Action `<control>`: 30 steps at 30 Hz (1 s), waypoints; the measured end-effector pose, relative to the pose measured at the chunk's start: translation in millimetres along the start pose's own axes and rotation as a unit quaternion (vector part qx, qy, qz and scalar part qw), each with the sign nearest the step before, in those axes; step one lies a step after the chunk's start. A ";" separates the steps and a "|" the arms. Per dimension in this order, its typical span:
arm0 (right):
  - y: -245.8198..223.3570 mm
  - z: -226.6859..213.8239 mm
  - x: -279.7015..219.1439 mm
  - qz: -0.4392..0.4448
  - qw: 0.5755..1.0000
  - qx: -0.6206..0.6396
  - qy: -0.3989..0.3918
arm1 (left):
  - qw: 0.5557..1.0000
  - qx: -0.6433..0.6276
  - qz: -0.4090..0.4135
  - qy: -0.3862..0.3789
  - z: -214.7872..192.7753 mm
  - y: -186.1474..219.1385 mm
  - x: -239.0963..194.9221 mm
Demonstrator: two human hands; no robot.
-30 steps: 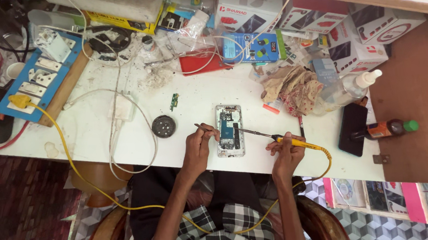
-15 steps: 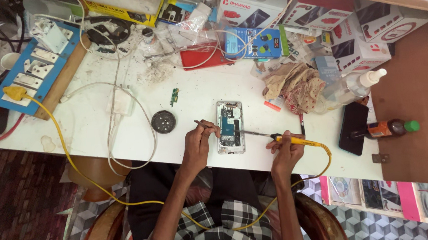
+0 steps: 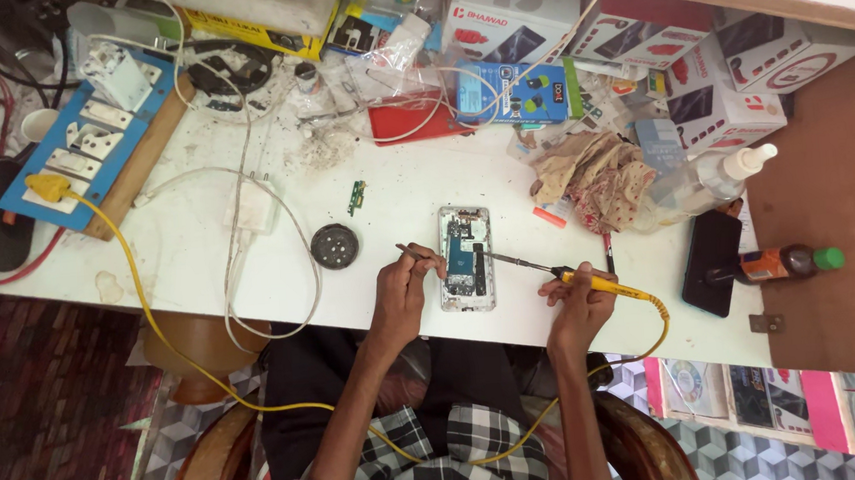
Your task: The person uses a soldering iron and tweezers to work on a small electronic circuit board placed on a cluttered workbench. The person repeatedly applies the soldering iron to different points on the board while holding components with tweezers.
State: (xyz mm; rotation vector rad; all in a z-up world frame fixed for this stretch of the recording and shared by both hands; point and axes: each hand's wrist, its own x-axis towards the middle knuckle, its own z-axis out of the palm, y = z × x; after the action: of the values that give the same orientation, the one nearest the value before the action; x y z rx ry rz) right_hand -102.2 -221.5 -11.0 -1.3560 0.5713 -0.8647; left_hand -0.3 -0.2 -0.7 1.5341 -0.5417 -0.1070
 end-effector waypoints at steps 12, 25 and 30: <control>5.3 -4.2 -0.4 -0.003 0.999 0.028 0.022 | 1.000 -0.014 -0.012 -0.004 1.2 -5.7 -0.6; -3.6 5.6 -5.5 -0.013 1.000 -0.022 0.014 | 1.000 -0.011 -0.001 -0.010 -1.4 3.6 7.0; -5.2 4.6 -8.1 -0.011 0.999 -0.038 0.018 | 0.999 0.001 -0.022 -0.029 -0.3 5.7 5.9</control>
State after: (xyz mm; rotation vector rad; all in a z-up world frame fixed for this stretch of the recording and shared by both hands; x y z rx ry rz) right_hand -104.4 -212.3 -6.2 -1.4198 0.6236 -0.8938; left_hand 3.5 -1.9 6.4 1.5488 -0.5541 -0.1855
